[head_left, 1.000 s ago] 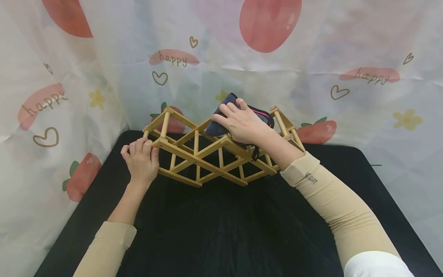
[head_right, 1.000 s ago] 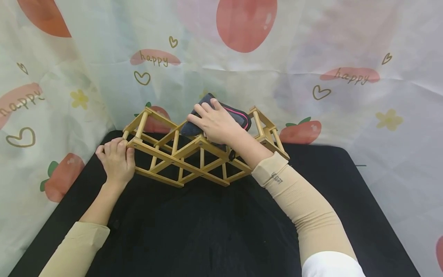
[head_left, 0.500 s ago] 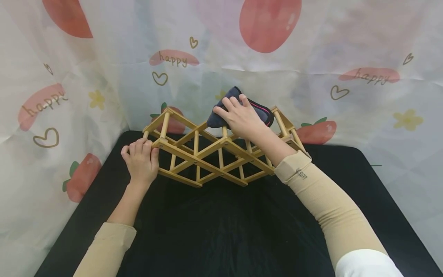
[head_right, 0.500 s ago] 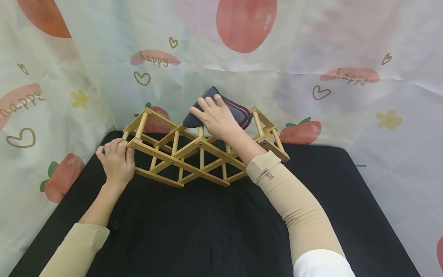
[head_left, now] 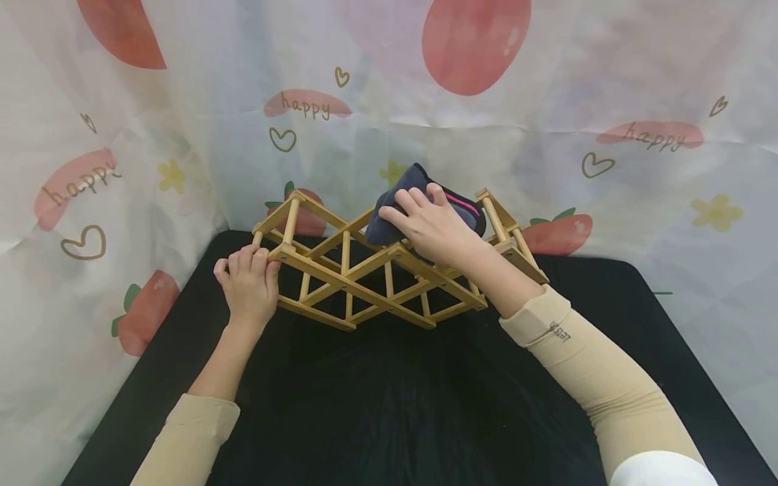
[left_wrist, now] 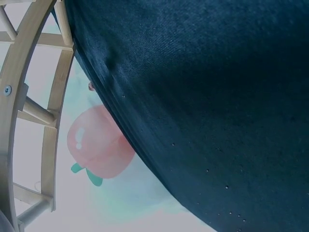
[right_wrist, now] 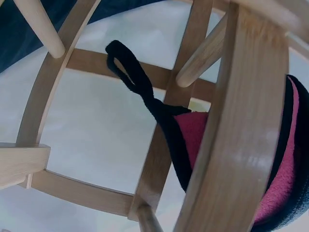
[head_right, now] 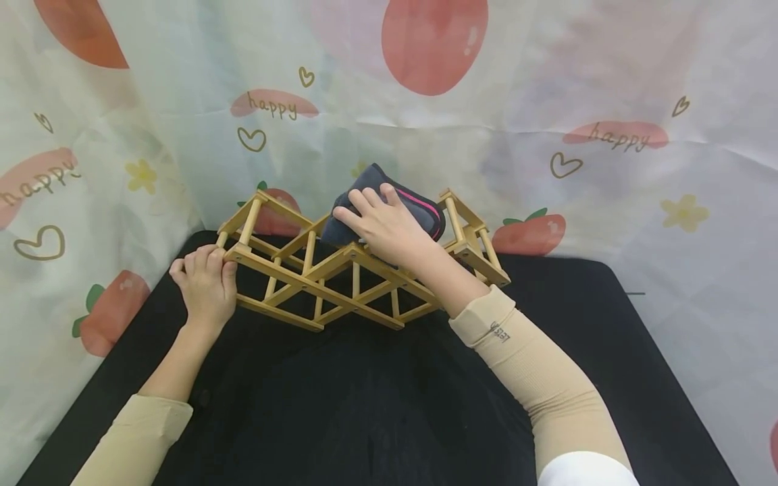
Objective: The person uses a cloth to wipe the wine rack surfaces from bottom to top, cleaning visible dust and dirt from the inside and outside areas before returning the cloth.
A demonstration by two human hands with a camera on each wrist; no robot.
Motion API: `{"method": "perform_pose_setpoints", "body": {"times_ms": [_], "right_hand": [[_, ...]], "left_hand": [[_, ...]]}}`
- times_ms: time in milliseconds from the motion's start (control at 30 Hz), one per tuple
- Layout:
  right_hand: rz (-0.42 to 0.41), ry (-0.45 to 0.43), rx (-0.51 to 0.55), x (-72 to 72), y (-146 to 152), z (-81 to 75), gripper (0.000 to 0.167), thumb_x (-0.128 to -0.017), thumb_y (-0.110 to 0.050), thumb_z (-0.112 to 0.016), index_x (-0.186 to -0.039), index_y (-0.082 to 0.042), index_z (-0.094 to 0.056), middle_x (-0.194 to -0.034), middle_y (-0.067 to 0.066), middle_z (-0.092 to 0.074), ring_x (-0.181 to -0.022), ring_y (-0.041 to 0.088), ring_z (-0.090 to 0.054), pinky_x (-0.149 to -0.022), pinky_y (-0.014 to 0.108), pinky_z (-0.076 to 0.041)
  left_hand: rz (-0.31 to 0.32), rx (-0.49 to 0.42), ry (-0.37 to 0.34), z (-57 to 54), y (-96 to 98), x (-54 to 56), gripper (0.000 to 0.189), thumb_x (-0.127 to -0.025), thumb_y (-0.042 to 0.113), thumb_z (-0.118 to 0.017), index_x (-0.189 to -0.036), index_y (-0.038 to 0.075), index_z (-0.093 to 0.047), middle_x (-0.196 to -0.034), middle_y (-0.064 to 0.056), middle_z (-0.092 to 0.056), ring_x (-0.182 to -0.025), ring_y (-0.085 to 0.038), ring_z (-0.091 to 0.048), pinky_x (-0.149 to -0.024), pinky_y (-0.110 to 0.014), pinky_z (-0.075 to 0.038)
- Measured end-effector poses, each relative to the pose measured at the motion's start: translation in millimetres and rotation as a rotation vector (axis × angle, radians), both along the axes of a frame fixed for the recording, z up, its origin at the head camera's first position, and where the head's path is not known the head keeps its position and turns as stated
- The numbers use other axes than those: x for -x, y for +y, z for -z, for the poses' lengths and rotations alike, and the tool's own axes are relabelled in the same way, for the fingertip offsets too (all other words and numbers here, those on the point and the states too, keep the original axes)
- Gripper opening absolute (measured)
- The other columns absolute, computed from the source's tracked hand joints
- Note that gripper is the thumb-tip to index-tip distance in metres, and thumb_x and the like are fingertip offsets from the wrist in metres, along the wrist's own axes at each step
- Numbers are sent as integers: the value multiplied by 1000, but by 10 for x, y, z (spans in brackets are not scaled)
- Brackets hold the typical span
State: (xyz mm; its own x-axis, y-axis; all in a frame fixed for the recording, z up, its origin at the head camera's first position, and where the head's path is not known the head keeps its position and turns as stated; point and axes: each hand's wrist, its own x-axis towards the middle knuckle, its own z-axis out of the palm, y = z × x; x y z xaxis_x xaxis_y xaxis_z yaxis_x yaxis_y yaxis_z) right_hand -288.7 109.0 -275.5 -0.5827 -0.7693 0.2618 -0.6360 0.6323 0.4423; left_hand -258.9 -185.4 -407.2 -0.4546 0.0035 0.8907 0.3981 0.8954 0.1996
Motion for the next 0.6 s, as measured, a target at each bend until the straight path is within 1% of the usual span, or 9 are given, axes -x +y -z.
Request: {"method": "perform_pose_setpoints", "body": {"times_ms": [100,167,267,367,400,500,600], "right_hand": [[-23,43,2,-36,17,17,33,-93,-5,-47,-125,-12,-41,-99,11,-38,-83,26,-32,-80,45,-16],[-19,76,1,-27,23,30,33,-93,-3,-46,-124,-12,-40,-98,10,-36,-83,26,-31,-80,44,-16],[2,143,14,40,29,57,31,-94,0,-44,-122,-12,-39,-99,10,-35,-84,26,-31,-81,44,-17],[54,189,41,144,32,79,30,-94,-1,-45,-120,-13,-39,-101,11,-36,-87,27,-31,-82,44,-16],[79,192,51,179,32,84,30,-93,-2,-47,-120,-13,-39,-103,12,-36,-88,27,-32,-82,44,-16],[161,160,79,272,16,85,34,-91,-7,-54,-120,-14,-38,-107,13,-35,-92,28,-32,-83,44,-15],[220,118,95,338,-19,87,36,-90,-9,-56,-120,-14,-37,-109,14,-35,-95,29,-32,-83,45,-15]], "left_hand": [[2,-3,1,8,-2,8,48,-96,46,-27,-91,2,-46,-95,-18,-49,-87,-37,-42,-81,-55,-20],[2,-1,1,11,0,12,48,-96,46,-27,-91,2,-46,-96,-18,-49,-87,-36,-42,-81,-55,-20],[3,1,1,17,-1,18,48,-96,46,-27,-91,2,-45,-96,-18,-49,-87,-36,-42,-80,-55,-19],[2,4,-3,19,-3,19,48,-97,45,-26,-92,2,-45,-96,-18,-48,-87,-36,-41,-80,-55,-19],[3,4,-4,19,-4,19,47,-97,45,-26,-92,2,-45,-96,-18,-48,-88,-36,-41,-81,-55,-19],[2,5,-8,18,-5,15,47,-97,45,-26,-92,2,-45,-96,-18,-48,-88,-36,-42,-81,-55,-19],[1,4,-5,19,-3,10,47,-97,45,-26,-92,2,-45,-95,-18,-49,-87,-36,-42,-80,-55,-19]]}}
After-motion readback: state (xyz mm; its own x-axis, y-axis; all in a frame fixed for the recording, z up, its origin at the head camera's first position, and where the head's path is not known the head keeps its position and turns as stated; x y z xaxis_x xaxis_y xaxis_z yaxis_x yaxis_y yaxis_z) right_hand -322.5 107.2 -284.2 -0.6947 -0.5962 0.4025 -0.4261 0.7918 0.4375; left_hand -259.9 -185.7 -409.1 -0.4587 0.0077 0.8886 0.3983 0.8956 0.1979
